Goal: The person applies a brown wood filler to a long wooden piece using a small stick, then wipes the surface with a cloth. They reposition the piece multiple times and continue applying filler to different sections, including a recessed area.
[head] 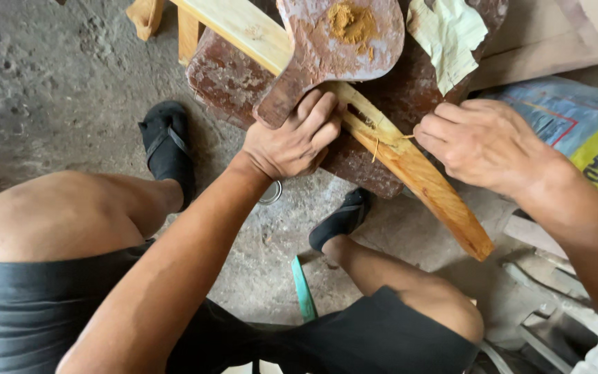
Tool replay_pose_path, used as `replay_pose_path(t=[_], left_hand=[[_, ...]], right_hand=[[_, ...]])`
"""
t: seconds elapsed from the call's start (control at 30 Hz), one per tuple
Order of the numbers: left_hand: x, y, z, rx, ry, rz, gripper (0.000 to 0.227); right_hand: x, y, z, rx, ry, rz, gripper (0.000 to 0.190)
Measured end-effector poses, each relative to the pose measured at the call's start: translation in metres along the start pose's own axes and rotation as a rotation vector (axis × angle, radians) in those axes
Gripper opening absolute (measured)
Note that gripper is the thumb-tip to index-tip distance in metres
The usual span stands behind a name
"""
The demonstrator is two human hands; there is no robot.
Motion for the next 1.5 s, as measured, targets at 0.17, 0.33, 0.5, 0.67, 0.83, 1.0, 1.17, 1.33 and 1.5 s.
replay_pose_path(t=[0.17, 0.33, 0.5, 0.67, 0.83, 1.0, 1.17, 1.33, 1.5], left_hand=[[-0.012, -0.009, -0.011, -0.009, -0.027, -0.079, 0.038], [-0.002, -0.010, 0.001, 0.010, -0.029, -0.039, 0.042], [0.000, -0.003, 0.002, 0.022, -0.017, -0.036, 0.041], [0.003, -0.006, 0.000, 0.006, 0.033, -0.061, 0.048], [0.003, -0.001, 0.003, 0.016, 0.055, -0.053, 0.053], [-0.012, 0.000, 0.004, 0.070, 0.007, -0.105, 0.038], [-0.006, 0.000, 0.005, 0.034, -0.047, -0.048, 0.040], [-0.010, 0.007, 0.005, 0.033, 0.004, -0.082, 0.044], [-0.028, 0.000, -0.011, 0.035, -0.032, -0.197, 0.034]], right_hand=[[-0.007, 0.034, 0.010, -0.097, -0.058, -0.019, 0.049], [0.010, 0.047, -0.012, -0.312, -0.295, 0.365, 0.034], [0.005, 0.020, -0.021, -0.222, -0.273, 0.398, 0.032], [-0.020, 0.013, -0.007, -0.086, -0.097, 0.280, 0.031], [-0.029, 0.030, 0.011, -0.054, 0.020, 0.043, 0.018], [-0.004, 0.049, -0.004, -0.247, -0.174, 0.262, 0.034], [-0.005, 0.021, -0.017, -0.215, -0.215, 0.376, 0.035], [-0.024, 0.014, -0.001, -0.134, -0.041, 0.220, 0.031], [-0.032, 0.045, 0.013, -0.211, -0.092, 0.200, 0.038]])
Point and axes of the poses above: each hand's wrist, its own y-axis away from the middle knuckle, its own x-axis out of the back of the hand, z = x × y, the point moved 4 cm from there along -y, towards the middle knuckle, and after that the axes turned 11 degrees about -x, right-handed, at the moved point
